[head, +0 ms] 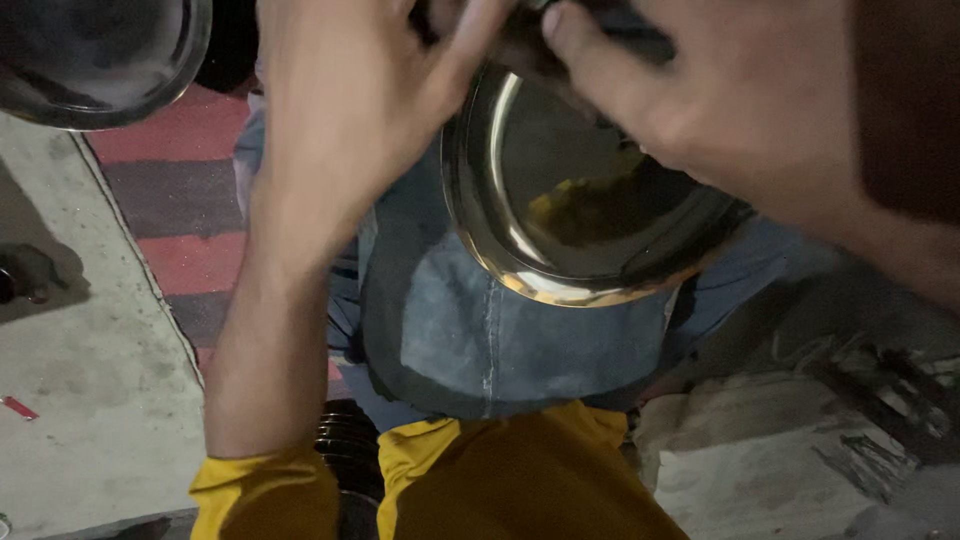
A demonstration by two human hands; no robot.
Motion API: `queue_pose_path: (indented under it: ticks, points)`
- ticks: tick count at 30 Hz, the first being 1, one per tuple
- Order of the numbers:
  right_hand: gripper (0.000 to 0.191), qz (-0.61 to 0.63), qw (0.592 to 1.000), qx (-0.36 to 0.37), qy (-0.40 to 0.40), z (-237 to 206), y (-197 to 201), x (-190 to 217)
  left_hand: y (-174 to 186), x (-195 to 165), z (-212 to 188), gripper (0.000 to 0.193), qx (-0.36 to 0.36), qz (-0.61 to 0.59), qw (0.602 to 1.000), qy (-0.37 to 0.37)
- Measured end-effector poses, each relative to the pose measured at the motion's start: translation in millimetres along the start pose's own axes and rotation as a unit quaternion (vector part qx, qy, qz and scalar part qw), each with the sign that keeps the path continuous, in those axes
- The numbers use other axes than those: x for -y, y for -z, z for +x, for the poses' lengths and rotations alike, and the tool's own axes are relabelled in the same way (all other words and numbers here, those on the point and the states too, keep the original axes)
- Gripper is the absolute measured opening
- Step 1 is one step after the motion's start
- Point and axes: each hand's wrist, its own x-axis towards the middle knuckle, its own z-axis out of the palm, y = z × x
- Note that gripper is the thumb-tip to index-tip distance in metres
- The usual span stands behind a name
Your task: The person sits on the floor with a brass plate on their lap and polishes its surface, rubbing it by hand and working it with a handheld tool, periodically turning the plate to treat different areas and setting it with a stack of finished plates.
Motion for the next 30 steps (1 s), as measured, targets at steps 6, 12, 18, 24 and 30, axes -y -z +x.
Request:
queue_pose_path:
  ticks: [6,12,18,24,30]
  points:
    - [0.072,0.495,0.819,0.160,-0.242,-75.5,-88.0,35.8,26.0,-39.1,-48.3,0.033,0.047,-0.049,0.980,0.188]
    - [0.083,0.329,0.927,0.046,-0.175,-77.6,-99.9,29.1,30.5,-48.9,-65.1,0.030,0.106,0.058,0.984,0.130]
    - [0.084,-0.013,0.994,0.043,-0.097,-27.4,6.4,5.6,16.4,-48.0,8.5,0.013,-0.029,0.097,0.995,-0.007]
    - [0.086,-0.017,0.991,0.061,-0.122,-1.7,40.9,3.2,15.3,-51.2,-57.9,0.027,0.009,0.102,0.986,0.133]
    - [0.094,-0.121,0.986,0.061,-0.102,-4.1,47.4,10.4,42.6,-63.2,-70.5,0.026,0.113,0.071,0.978,0.159]
